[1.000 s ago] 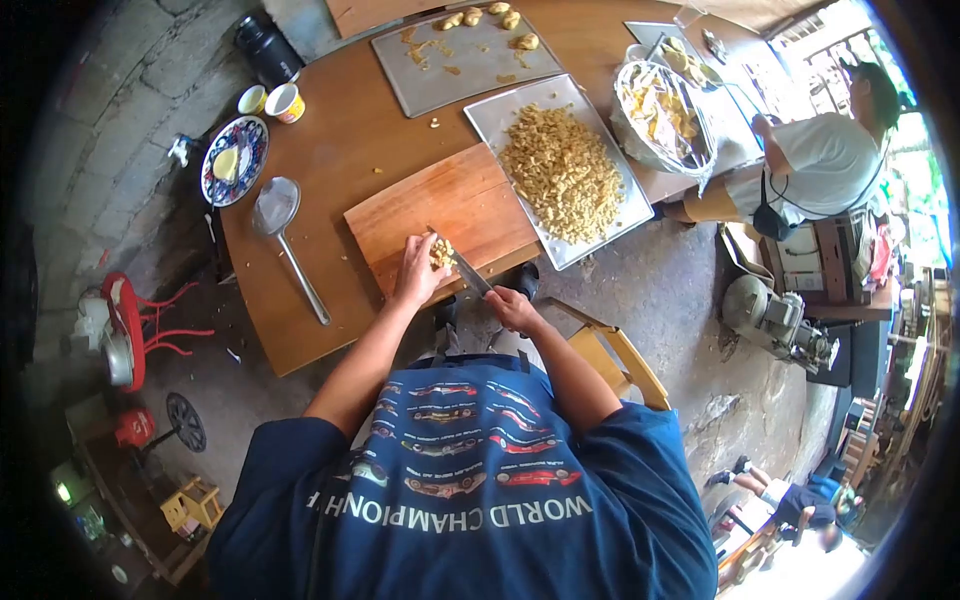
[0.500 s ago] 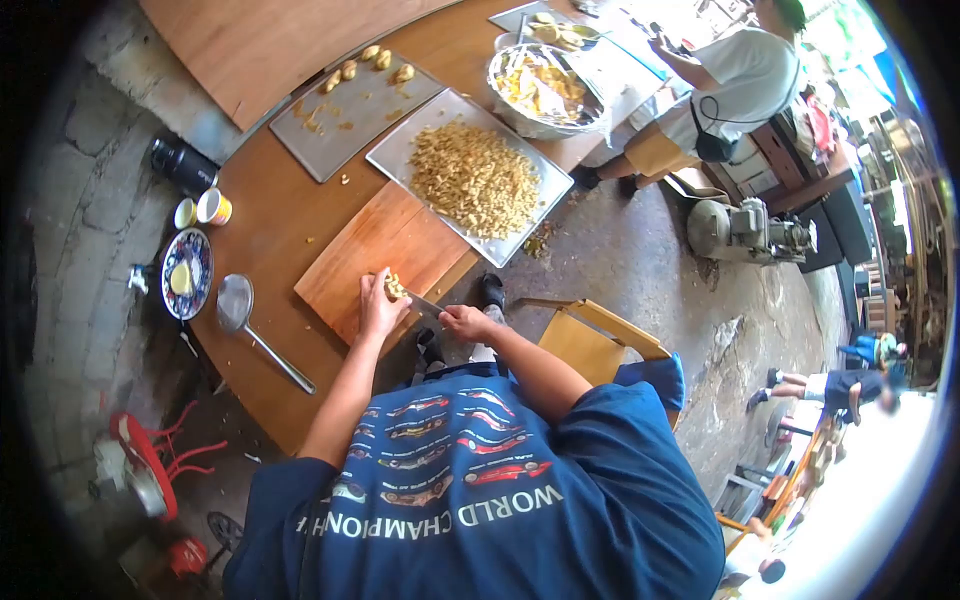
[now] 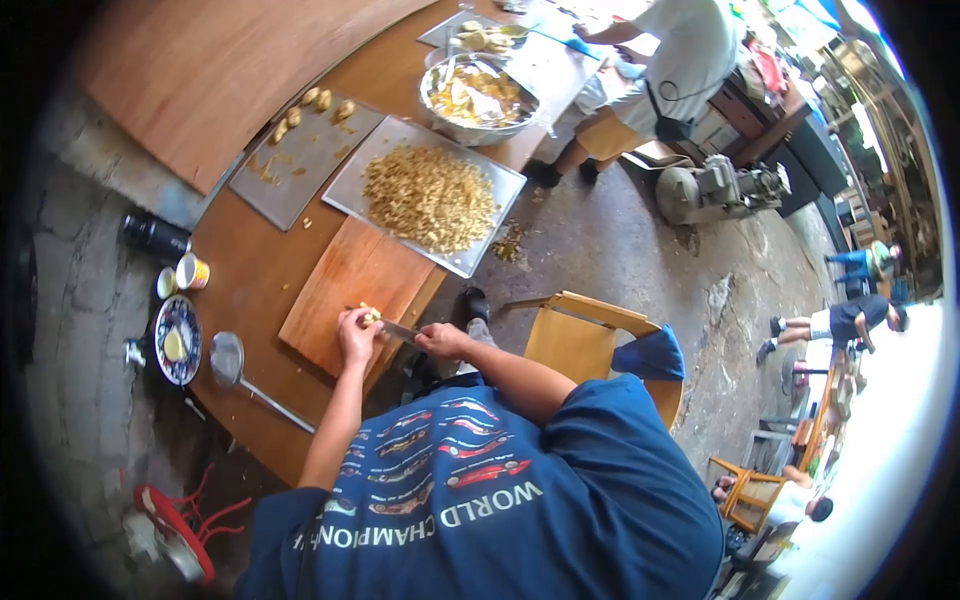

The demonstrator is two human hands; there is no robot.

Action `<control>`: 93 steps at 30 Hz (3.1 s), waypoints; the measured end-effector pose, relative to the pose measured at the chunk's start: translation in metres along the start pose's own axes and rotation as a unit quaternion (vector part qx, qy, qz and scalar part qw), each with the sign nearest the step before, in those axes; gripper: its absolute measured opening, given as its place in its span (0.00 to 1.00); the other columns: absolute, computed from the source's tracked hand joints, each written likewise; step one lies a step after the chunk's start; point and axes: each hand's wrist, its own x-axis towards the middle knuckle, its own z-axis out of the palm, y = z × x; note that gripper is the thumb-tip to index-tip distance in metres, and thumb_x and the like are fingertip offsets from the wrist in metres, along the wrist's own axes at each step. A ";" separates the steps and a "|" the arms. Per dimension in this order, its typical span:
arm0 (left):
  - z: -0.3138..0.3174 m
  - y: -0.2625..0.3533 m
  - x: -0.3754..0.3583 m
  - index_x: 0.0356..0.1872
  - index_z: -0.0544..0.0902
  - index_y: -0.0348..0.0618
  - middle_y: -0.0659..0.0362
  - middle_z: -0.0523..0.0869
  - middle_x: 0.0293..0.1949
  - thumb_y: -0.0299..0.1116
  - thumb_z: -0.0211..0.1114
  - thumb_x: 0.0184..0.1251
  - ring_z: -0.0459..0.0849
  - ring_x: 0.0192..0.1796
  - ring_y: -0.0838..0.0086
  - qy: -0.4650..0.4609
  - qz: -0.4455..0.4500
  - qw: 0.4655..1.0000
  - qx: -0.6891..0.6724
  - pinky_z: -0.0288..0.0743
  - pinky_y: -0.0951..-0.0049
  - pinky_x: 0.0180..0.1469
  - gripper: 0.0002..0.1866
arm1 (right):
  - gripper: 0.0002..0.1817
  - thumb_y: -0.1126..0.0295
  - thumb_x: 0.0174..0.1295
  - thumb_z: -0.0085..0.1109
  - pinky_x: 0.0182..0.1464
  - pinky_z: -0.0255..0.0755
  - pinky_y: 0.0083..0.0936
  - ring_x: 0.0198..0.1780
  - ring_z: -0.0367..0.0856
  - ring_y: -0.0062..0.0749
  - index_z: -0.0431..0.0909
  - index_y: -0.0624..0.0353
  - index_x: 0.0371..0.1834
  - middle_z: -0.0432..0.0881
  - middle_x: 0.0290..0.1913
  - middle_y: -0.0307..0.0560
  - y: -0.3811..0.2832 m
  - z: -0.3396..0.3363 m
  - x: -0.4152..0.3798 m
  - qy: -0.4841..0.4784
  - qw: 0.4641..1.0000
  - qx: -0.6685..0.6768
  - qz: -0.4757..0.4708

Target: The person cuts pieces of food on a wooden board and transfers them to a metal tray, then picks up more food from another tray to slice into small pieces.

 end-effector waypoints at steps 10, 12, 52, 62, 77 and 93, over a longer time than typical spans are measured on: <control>0.021 0.090 0.088 0.54 0.92 0.40 0.53 0.86 0.51 0.25 0.86 0.57 0.91 0.48 0.65 -0.014 0.058 0.998 0.023 0.87 0.64 0.55 0.22 | 0.27 0.47 0.81 0.51 0.54 0.83 0.53 0.48 0.93 0.60 0.88 0.63 0.51 0.92 0.43 0.66 -0.024 -0.086 -0.001 0.083 0.994 0.066 -0.004; 0.045 0.110 0.129 0.55 0.93 0.41 0.54 0.87 0.51 0.25 0.86 0.58 0.91 0.49 0.67 -0.060 0.066 0.995 -0.038 0.87 0.64 0.55 0.22 | 0.26 0.49 0.81 0.52 0.52 0.83 0.55 0.47 0.93 0.62 0.87 0.65 0.48 0.91 0.42 0.67 -0.027 -0.117 -0.001 0.120 0.989 0.086 0.007; -0.055 0.024 0.120 0.62 0.88 0.43 0.47 0.90 0.62 0.31 0.76 0.68 0.89 0.63 0.50 0.037 0.075 0.991 0.107 0.83 0.54 0.67 0.21 | 0.20 0.58 0.78 0.62 0.56 0.83 0.47 0.53 0.92 0.60 0.84 0.59 0.64 0.91 0.49 0.68 0.011 -0.126 -0.031 0.220 0.975 0.033 0.002; -0.027 0.011 -0.016 0.82 0.72 0.46 0.50 0.75 0.70 0.45 0.94 0.43 0.74 0.74 0.46 -0.078 0.070 0.976 0.192 0.70 0.49 0.78 0.60 | 0.18 0.54 0.79 0.59 0.47 0.81 0.45 0.41 0.90 0.55 0.82 0.61 0.52 0.88 0.37 0.63 0.040 -0.001 0.005 0.116 0.992 0.029 -0.027; -0.016 0.010 -0.007 0.57 0.91 0.40 0.53 0.88 0.49 0.23 0.82 0.62 0.92 0.45 0.65 -0.016 0.081 0.996 0.015 0.90 0.67 0.50 0.21 | 0.18 0.56 0.80 0.58 0.40 0.74 0.38 0.34 0.79 0.35 0.81 0.62 0.48 0.81 0.30 0.49 0.023 0.016 -0.005 0.061 0.995 0.033 -0.070; 0.150 0.184 0.218 0.57 0.92 0.43 0.46 0.96 0.52 0.29 0.71 0.72 0.96 0.55 0.56 -0.046 0.146 0.987 0.044 0.89 0.57 0.58 0.15 | 0.19 0.58 0.79 0.54 0.60 0.79 0.61 0.53 0.87 0.76 0.83 0.66 0.52 0.89 0.49 0.76 -0.045 -0.209 -0.058 0.294 0.954 -0.040 0.049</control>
